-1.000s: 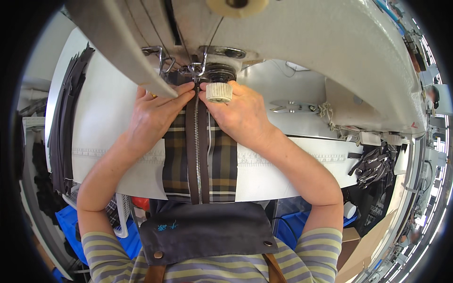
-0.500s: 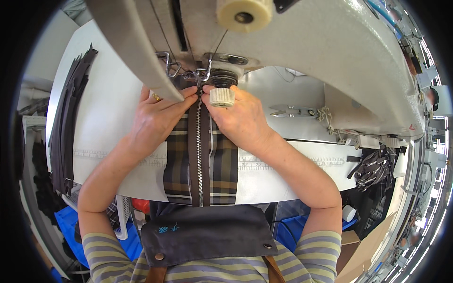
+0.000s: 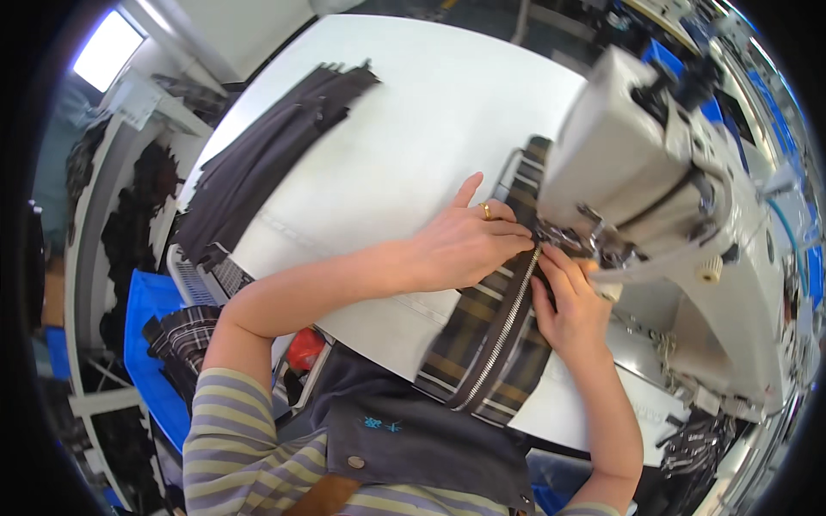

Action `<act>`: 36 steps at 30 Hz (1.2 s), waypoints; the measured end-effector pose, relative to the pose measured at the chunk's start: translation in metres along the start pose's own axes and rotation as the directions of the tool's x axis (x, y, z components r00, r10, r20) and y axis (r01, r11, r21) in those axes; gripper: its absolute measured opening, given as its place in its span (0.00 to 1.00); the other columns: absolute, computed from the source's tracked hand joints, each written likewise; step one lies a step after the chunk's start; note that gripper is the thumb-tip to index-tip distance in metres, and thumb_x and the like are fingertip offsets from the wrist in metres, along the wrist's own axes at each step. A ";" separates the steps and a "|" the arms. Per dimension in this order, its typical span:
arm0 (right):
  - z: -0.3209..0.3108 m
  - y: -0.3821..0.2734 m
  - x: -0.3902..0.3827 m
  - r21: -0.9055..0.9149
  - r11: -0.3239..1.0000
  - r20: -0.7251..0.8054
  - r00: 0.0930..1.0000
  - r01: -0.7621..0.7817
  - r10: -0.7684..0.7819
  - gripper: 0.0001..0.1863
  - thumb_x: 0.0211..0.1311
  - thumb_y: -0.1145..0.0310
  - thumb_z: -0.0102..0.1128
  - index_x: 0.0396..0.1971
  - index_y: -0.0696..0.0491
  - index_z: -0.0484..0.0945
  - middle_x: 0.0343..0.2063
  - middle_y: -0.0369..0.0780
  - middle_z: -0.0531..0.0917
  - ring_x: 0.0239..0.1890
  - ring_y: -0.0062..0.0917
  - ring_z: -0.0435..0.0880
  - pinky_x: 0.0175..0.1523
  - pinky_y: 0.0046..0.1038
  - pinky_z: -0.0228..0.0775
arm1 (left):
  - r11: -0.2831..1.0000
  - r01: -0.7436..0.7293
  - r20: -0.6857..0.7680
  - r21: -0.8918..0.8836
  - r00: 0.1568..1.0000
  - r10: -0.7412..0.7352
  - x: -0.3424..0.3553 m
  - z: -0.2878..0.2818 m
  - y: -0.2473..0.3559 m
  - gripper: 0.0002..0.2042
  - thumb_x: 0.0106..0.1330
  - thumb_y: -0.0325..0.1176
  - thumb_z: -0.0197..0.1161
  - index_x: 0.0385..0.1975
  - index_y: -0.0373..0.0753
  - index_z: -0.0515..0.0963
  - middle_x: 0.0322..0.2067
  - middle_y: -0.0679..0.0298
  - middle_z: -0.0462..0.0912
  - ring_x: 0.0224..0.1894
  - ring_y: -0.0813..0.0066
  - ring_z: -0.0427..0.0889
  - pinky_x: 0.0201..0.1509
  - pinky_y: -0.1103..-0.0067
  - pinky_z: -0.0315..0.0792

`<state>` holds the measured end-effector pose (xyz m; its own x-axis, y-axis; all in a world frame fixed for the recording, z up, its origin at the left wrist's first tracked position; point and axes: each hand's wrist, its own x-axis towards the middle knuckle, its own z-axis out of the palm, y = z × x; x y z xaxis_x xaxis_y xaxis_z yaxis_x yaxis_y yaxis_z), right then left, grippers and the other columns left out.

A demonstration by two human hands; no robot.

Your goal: Sewing a zipper onto pieces of plaid fabric using an industrial sewing machine.

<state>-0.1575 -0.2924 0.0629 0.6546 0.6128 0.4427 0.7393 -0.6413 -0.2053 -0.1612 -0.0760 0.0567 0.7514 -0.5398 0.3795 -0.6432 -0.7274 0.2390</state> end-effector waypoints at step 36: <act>0.005 0.005 -0.008 0.003 0.998 -0.071 0.995 0.067 -0.067 0.14 0.49 0.75 0.67 0.39 0.55 0.81 0.45 0.36 0.83 0.39 0.31 0.79 0.43 0.29 0.75 | 0.500 0.719 -0.434 0.483 0.692 -0.576 -0.171 -0.177 -0.207 0.18 0.60 0.23 0.51 0.49 0.46 0.79 0.46 0.54 0.81 0.43 0.53 0.80 0.46 0.65 0.76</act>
<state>-0.1582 -0.2985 0.0539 0.5906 0.6200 0.5166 0.7823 -0.5970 -0.1778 -0.1823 0.2416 0.1001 0.8271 0.2296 0.5131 0.2897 -0.9563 -0.0392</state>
